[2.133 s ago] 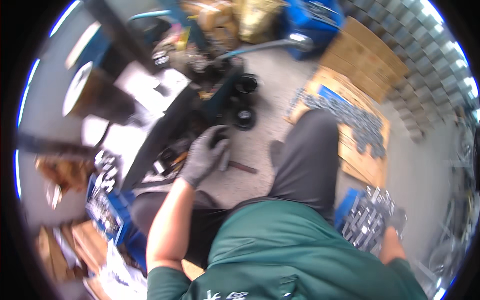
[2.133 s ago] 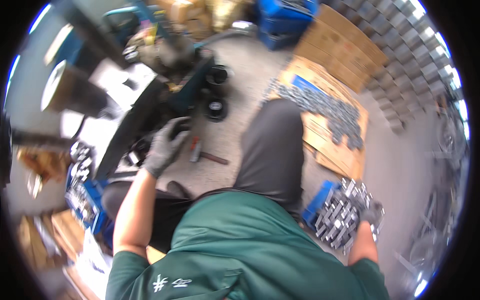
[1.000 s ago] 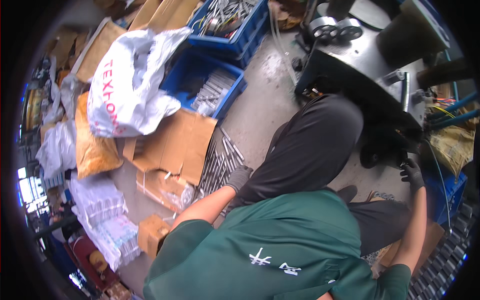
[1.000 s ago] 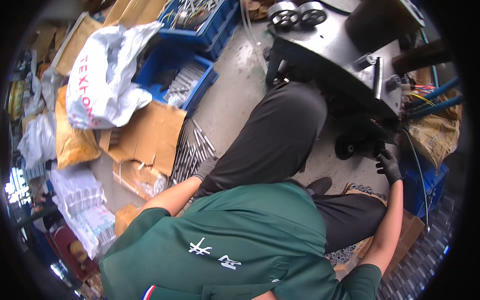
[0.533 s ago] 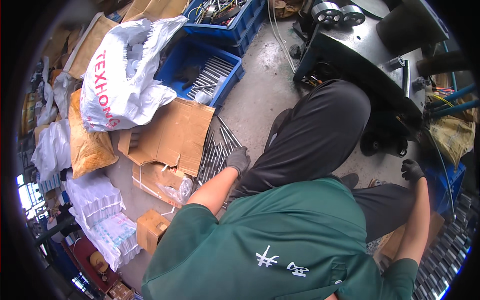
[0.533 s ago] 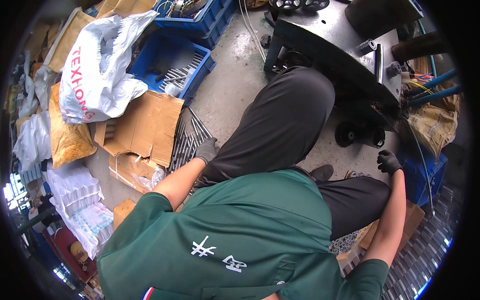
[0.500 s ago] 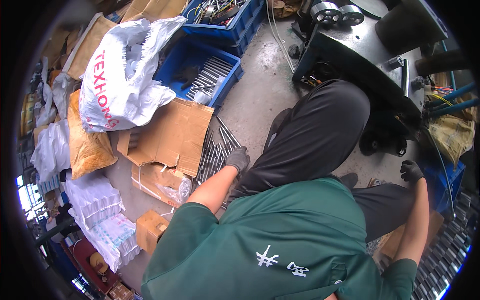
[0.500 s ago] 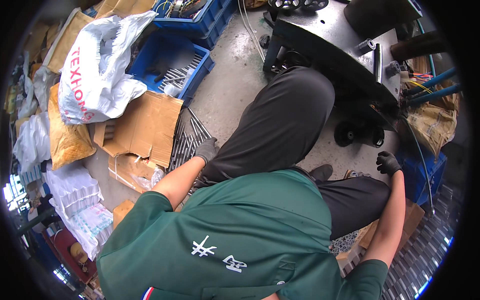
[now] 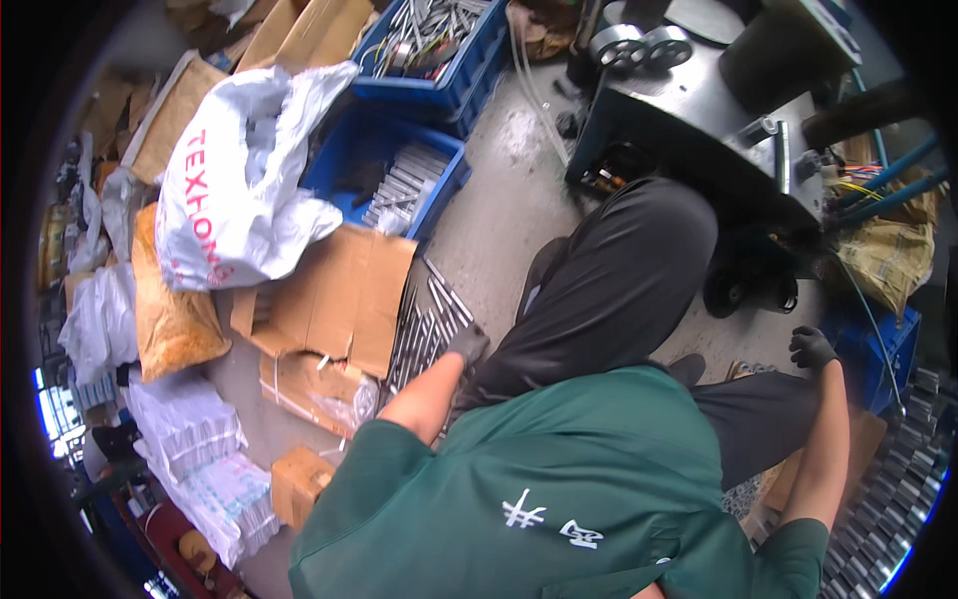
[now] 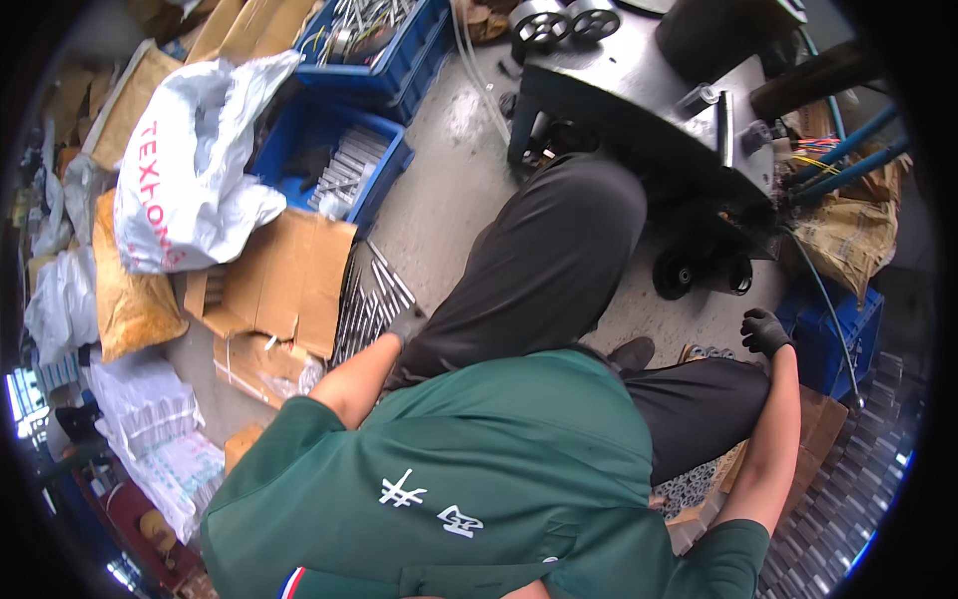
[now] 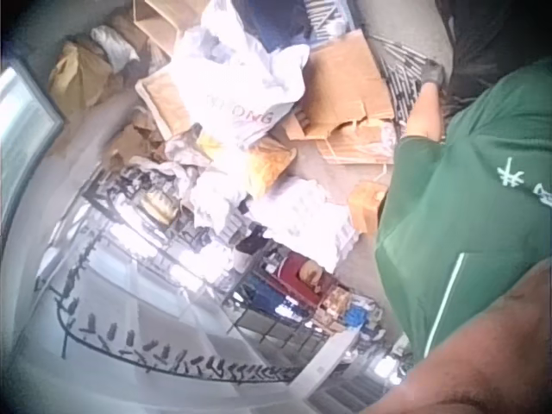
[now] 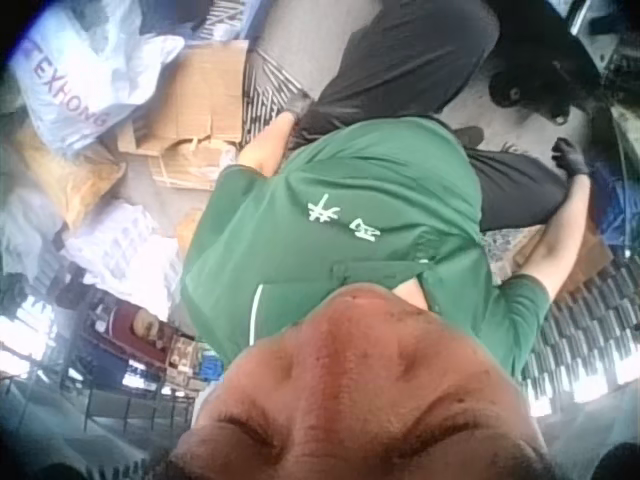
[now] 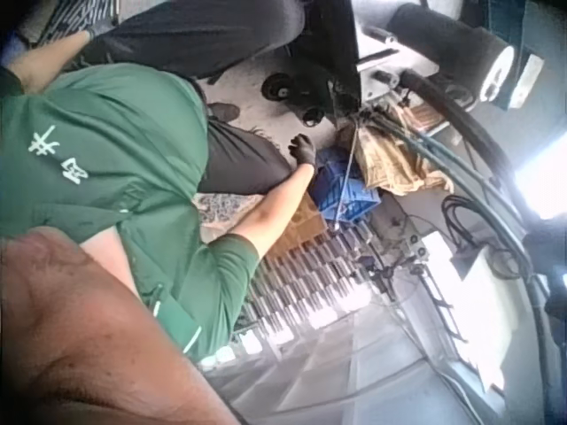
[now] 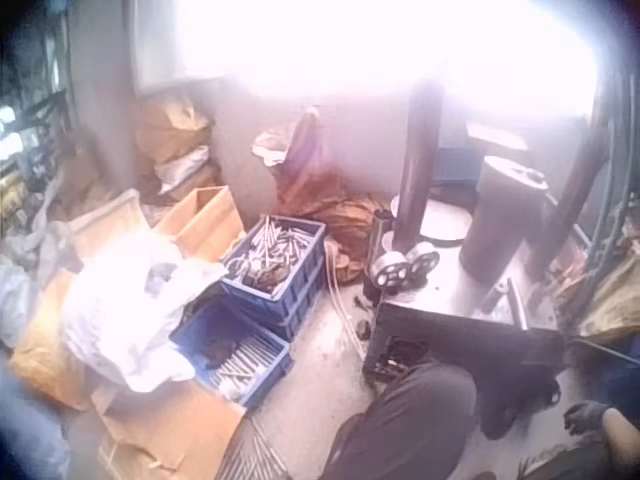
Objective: The recorder is using a manual hydraulic press and hand tools to assemble metal gears onto shafts.
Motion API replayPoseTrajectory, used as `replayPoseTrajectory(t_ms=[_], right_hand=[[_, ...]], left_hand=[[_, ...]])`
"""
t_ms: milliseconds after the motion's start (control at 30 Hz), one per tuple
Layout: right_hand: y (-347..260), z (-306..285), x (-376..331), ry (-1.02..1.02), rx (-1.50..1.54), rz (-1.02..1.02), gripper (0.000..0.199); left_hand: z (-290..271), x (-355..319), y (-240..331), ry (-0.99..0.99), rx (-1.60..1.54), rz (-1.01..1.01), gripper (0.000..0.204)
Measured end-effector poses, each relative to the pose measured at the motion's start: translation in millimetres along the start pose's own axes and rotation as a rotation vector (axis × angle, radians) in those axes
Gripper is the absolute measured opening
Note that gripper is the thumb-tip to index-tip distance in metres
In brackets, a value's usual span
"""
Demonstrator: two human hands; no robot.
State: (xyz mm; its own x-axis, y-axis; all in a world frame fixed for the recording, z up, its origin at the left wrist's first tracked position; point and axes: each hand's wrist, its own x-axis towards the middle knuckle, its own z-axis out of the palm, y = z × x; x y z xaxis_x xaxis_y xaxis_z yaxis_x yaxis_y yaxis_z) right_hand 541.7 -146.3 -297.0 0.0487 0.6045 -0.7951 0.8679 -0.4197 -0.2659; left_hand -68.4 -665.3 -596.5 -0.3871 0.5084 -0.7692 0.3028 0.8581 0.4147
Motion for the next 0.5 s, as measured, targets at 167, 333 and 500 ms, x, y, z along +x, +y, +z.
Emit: replayPoseTrajectory(t_ms=[167, 333, 500], right_hand=[[-44, 23, -17, 0.102, -0.156, -0.442, 0.032], [-149, 49, -97, 0.153, -0.298, -0.884, 0.034], [-229, 85, -182, 0.008, -0.104, -1.285, 0.037]], left_hand=[[-31, -46, 39, 0.079, -0.845, 0.028, 0.021], [-138, -65, 90, -0.023, -1.618, -0.083, 0.022], [-199, -196, 272, 0.247, -1.082, 0.787, 0.019]])
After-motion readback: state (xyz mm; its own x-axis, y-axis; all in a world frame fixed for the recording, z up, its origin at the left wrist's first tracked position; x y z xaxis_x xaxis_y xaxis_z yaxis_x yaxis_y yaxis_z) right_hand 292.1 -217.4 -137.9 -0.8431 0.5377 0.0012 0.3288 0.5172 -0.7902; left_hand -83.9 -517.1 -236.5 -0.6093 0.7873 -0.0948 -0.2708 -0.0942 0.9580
